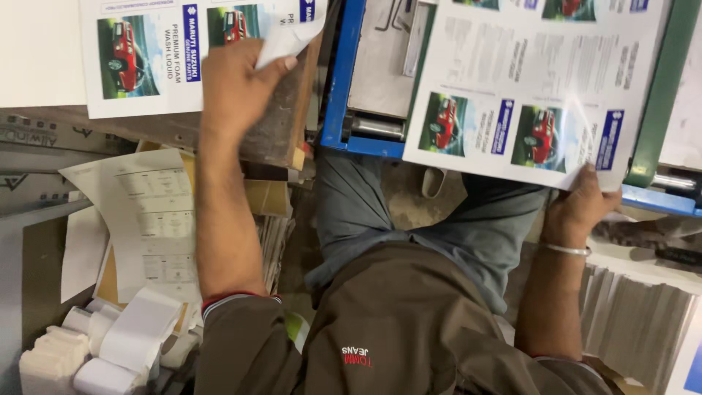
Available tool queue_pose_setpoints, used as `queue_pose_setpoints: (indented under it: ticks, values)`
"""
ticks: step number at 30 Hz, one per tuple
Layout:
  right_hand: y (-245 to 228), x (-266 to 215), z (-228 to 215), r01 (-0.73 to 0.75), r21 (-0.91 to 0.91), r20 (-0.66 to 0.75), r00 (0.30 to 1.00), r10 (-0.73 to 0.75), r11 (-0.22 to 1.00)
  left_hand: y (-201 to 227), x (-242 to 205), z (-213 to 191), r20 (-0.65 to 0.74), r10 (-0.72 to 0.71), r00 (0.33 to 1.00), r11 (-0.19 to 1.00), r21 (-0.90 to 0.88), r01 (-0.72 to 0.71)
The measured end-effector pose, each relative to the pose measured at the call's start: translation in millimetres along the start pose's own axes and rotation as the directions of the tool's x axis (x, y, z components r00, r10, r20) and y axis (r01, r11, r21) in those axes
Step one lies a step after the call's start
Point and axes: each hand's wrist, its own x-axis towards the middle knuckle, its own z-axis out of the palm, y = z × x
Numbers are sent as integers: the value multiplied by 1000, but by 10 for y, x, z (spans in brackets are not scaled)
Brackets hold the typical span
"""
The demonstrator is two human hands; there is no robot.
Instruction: The person sits on the floor and repeatedly picks up printed sheets, places them into a blue laminating machine, and removes the laminated sheets. The person stacks the finished laminated sheets on a nearby pile.
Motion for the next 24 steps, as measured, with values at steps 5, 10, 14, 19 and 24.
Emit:
queue_pose_setpoints:
  ticks: [5,10,14,19,24]
  values:
    - [32,-142,-163,-31,-67,-33,999,29,997,-222,232,-191,106,-37,994,929,-363,73]
    - [68,-305,-248,-17,-127,-52,999,10,992,-394,71,-147,73,10,997,978,-209,6]
    - [58,-355,-223,50,-169,-76,995,-64,984,-473,-108,-81,-9,123,992,984,-129,-123]
    - [109,-396,-126,-21,-97,-89,996,12,995,-713,-114,62,-186,-110,976,728,-684,-48]
    - [222,-357,-99,-17,-188,-50,999,8,982,-846,-111,10,-145,-94,985,694,-719,-39]
